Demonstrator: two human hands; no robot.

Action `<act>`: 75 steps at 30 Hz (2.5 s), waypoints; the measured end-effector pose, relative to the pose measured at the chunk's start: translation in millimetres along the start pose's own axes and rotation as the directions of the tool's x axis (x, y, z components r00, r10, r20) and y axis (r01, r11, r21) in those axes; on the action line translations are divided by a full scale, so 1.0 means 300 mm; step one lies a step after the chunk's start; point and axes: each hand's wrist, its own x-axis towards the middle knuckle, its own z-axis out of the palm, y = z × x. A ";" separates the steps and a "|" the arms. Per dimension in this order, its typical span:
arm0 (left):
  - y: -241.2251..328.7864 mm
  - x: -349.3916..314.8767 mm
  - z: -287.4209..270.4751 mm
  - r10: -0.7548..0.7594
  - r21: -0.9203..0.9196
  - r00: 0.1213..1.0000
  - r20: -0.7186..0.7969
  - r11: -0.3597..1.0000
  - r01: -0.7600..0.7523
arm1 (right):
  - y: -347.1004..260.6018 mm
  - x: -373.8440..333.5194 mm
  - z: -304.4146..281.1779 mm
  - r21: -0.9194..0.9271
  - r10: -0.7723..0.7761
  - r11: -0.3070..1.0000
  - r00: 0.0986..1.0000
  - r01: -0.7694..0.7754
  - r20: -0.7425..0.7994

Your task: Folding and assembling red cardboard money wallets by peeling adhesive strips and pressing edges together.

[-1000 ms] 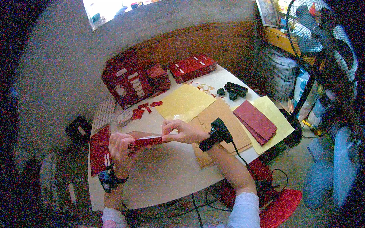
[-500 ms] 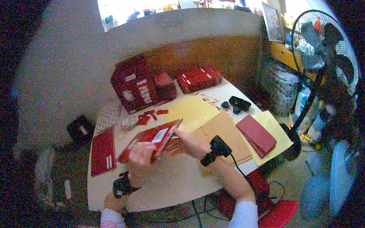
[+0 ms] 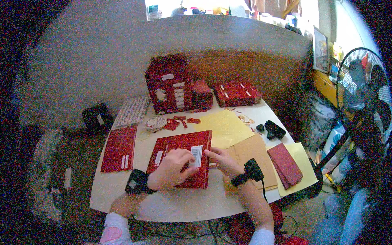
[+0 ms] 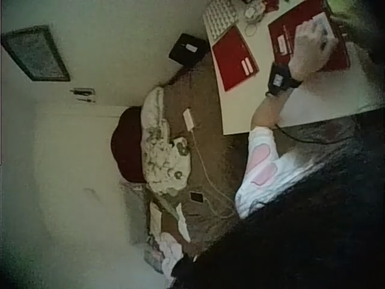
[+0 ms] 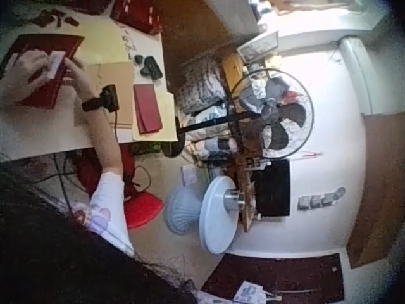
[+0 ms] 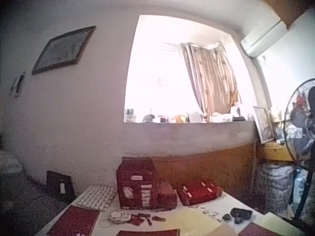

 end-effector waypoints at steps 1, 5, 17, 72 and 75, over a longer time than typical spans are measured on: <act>-0.022 0.002 -0.016 -0.001 -0.001 1.000 -0.008 1.000 0.001 | -0.005 -0.003 0.000 -0.008 0.000 1.000 1.000 0.000 0.002; -0.148 0.000 -0.017 -0.088 0.031 0.991 -0.104 0.995 0.092 | -0.023 -0.023 -0.003 -0.183 -0.026 0.982 0.992 0.048 0.123; -0.175 0.114 -0.009 -0.130 -0.083 0.979 0.155 0.986 0.145 | -0.009 -0.039 0.057 -0.346 0.069 0.938 0.956 0.036 0.285; -0.141 0.094 0.085 -0.259 -0.380 0.966 -0.012 0.895 0.235 | 0.120 -0.021 0.163 -0.395 -0.418 0.849 0.904 0.351 -0.095; -0.182 0.095 0.070 -0.329 -0.294 0.940 -0.086 0.910 0.292 | 0.093 -0.039 0.170 -0.335 -0.327 0.898 0.942 0.285 -0.074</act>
